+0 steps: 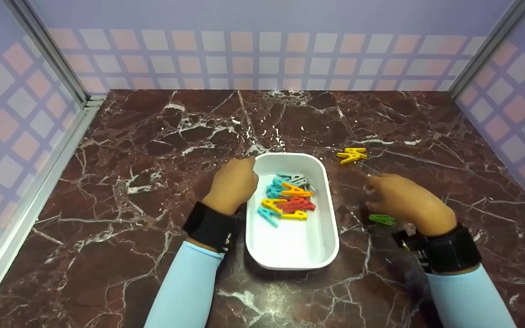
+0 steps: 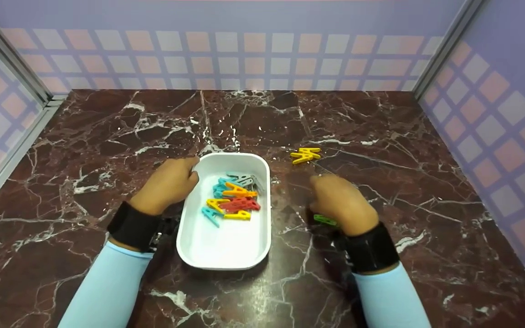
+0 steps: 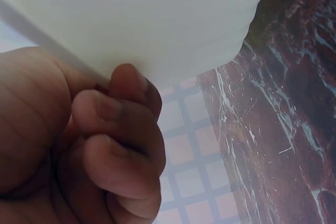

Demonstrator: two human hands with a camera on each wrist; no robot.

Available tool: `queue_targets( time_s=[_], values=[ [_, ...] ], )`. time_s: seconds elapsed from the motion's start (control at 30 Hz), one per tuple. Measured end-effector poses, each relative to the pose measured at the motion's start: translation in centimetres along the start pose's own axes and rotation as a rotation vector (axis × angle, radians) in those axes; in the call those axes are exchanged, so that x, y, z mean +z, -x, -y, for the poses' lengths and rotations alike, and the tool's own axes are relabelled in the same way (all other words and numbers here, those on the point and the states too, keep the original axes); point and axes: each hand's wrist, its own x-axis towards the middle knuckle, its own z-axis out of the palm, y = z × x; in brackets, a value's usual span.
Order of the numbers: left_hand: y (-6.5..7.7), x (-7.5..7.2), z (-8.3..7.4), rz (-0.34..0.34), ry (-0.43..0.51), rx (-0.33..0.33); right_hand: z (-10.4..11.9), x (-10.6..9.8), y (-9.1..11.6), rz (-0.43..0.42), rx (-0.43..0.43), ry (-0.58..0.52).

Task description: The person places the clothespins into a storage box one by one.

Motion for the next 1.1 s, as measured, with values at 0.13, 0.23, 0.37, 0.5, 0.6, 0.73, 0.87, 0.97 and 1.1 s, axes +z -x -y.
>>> queue_targets(
  time_s=[0.13, 0.23, 0.37, 0.5, 0.6, 0.73, 0.87, 0.97, 1.1],
  values=[
    [-0.1, 0.0, -0.1, -0.002, 0.003, -0.004, -0.8, 0.2, 0.2, 0.093, 0.045, -0.049],
    [-0.1, 0.0, 0.0, 0.002, 0.005, -0.006, -1.0, 0.3, 0.1, 0.183, 0.101, -0.093],
    [-0.1, 0.0, -0.1, 0.02, 0.008, -0.01, -1.4, 0.6, 0.0, 0.22, 0.121, -0.106],
    [-0.2, 0.0, -0.1, 0.024, 0.002, -0.012, -1.9, 1.0, -0.4, 0.146, 0.067, -0.076],
    [-0.2, 0.0, -0.1, 0.016, -0.003, -0.011, -2.3, 1.4, -0.7, 0.074, 0.025, -0.06],
    [-0.2, -0.1, 0.0, 0.0, -0.009, -0.009, -2.9, 1.8, -1.2, 0.0, -0.039, -0.054],
    [-0.2, 0.0, 0.0, -0.008, -0.013, -0.004, -3.4, 1.7, -1.4, -0.02, -0.04, -0.085],
    [-0.2, 0.0, -0.1, -0.006, -0.009, 0.002, -3.6, 1.3, -1.0, 0.012, 0.006, -0.132],
    [-0.2, 0.0, -0.1, -0.01, -0.003, 0.008, -3.6, 1.0, -0.6, 0.092, 0.064, -0.153]
  ],
)
